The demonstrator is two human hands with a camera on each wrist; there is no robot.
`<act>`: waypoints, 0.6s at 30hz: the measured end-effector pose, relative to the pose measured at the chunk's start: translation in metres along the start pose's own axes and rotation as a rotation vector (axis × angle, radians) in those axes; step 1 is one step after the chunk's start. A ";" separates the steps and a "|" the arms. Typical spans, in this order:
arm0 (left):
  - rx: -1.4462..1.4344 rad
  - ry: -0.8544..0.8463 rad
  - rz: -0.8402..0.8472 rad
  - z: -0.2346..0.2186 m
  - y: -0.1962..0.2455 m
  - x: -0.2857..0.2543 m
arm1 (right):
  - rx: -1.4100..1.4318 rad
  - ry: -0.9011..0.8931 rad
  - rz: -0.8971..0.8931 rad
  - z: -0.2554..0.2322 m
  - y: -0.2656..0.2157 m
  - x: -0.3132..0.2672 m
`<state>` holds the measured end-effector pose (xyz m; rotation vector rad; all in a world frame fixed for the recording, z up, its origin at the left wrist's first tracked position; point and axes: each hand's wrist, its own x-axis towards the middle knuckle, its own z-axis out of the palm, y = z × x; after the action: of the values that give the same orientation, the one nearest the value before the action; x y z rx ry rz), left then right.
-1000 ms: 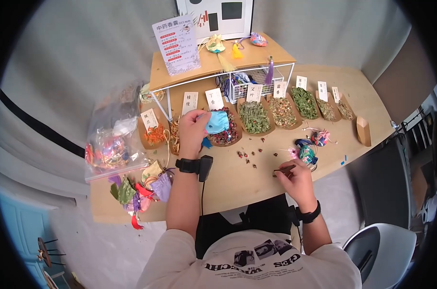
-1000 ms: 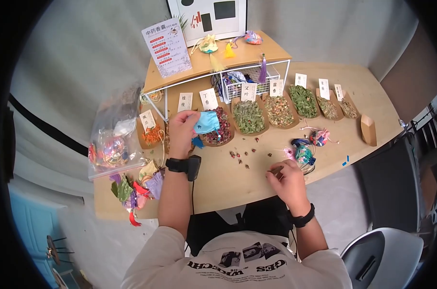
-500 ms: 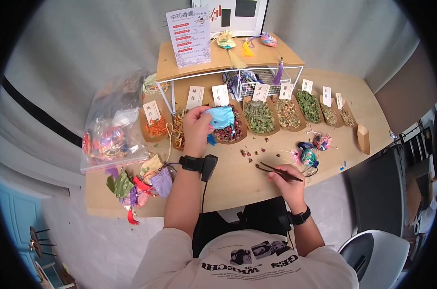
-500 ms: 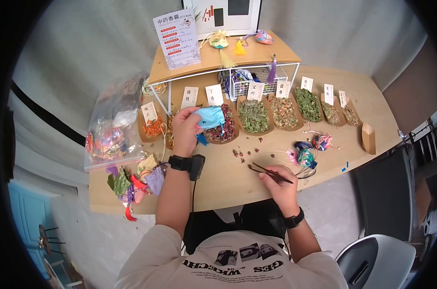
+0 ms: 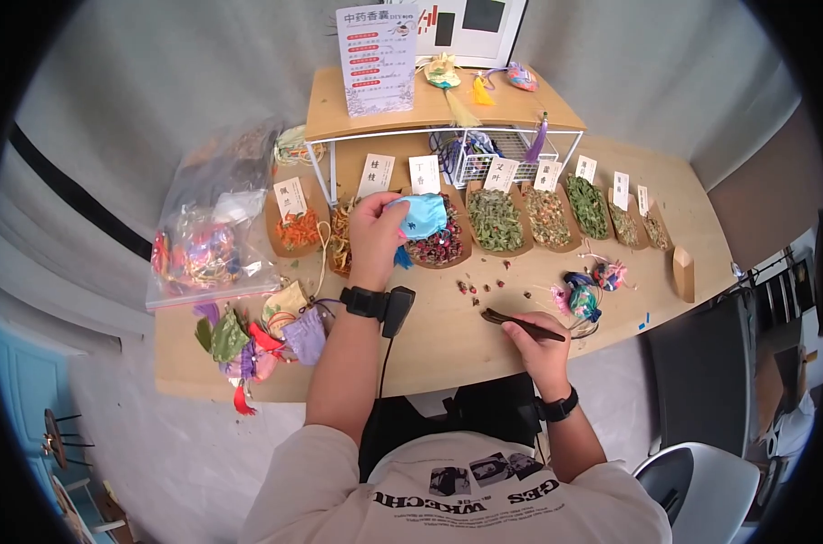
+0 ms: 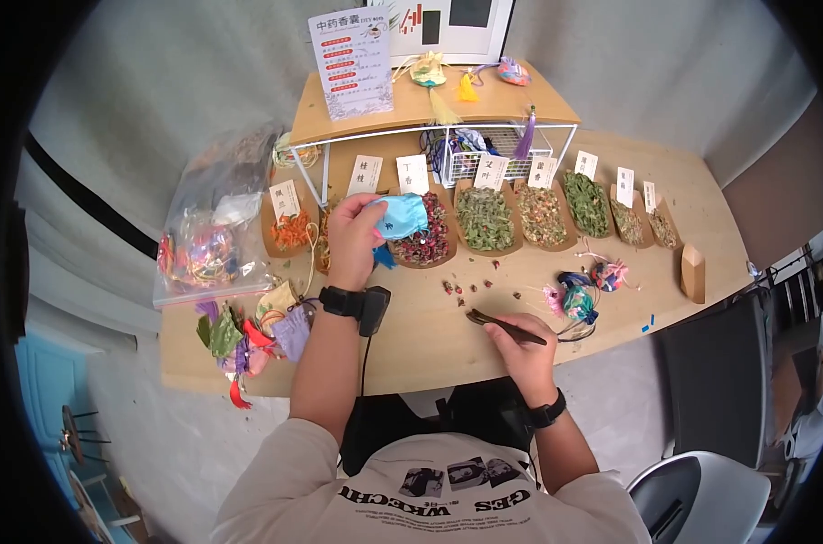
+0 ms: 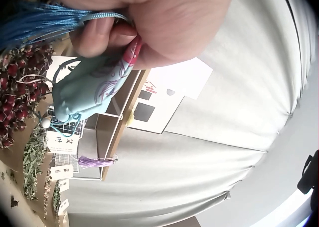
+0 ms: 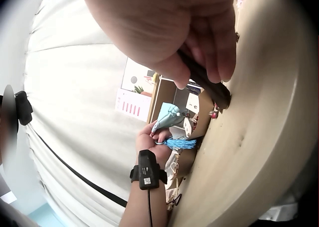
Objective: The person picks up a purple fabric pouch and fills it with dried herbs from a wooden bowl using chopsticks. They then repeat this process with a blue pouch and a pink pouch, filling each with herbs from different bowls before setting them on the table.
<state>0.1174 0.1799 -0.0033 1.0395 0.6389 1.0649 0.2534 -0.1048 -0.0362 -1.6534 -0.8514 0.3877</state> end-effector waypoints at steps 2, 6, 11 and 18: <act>-0.036 -0.001 -0.017 -0.006 -0.002 0.003 | -0.040 -0.009 -0.051 0.001 -0.010 0.005; -0.157 0.000 -0.041 -0.008 -0.003 0.007 | -0.073 -0.024 -0.172 0.011 -0.019 0.032; -0.169 0.007 -0.043 -0.006 0.001 0.005 | -0.034 0.029 -0.262 0.046 -0.049 0.068; -0.173 -0.021 -0.064 -0.007 -0.003 0.005 | 0.110 0.011 -0.112 0.047 -0.027 0.069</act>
<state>0.1145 0.1864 -0.0083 0.8740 0.5491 1.0333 0.2604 -0.0211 -0.0100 -1.4981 -0.8950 0.3410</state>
